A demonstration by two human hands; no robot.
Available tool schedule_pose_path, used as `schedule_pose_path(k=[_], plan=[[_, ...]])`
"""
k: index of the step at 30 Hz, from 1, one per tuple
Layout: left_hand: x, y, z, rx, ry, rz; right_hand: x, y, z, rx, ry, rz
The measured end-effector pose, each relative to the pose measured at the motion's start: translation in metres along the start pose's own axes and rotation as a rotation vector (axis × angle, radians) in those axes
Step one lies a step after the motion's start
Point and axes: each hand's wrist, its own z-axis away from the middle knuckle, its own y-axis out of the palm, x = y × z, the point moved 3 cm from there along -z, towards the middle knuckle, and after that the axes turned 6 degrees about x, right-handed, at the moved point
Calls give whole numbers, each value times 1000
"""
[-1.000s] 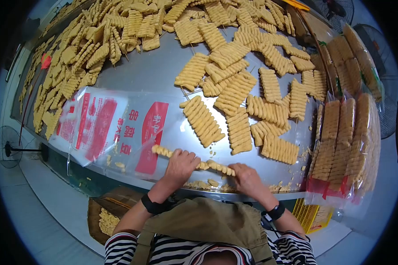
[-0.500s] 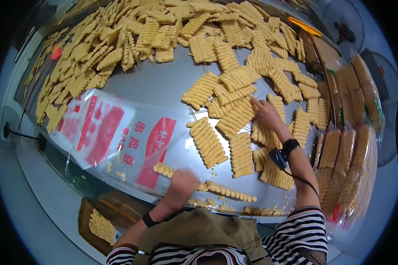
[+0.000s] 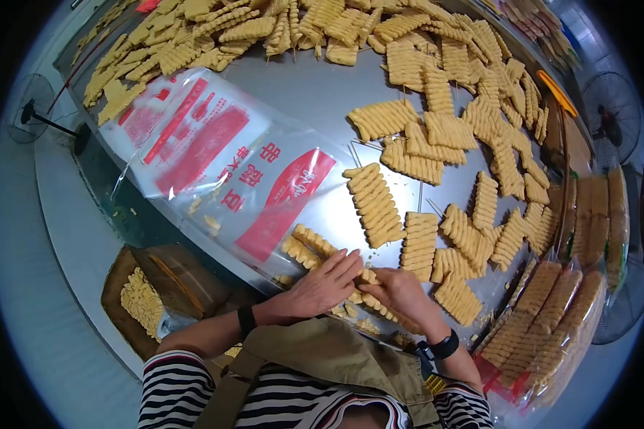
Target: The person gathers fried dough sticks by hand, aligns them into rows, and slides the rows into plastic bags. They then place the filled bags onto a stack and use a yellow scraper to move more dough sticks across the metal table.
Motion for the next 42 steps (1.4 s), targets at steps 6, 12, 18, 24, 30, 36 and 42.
schedule_pose_path(k=[6, 12, 18, 24, 30, 36, 42], plan=[[-4, 4, -3, 23, -10, 72, -17, -45, -73, -420, 207, 264], [4, 1, 9, 11, -54, 64, -7, -26, -87, -279, 234, 181], [7, -2, 20, 41, -88, 79, -11, -19, 18, 280, 171, -364], [7, -1, 17, 9, -46, 56, 18, 14, 45, -135, 264, -80], [5, -3, 13, 63, -14, 67, 2, 13, 48, -343, 352, -365], [15, -2, 6, 35, -70, 101, 20, 7, 44, -366, 228, -216], [17, -4, -16, 6, 0, 116, 22, 10, 41, -444, 168, 153]])
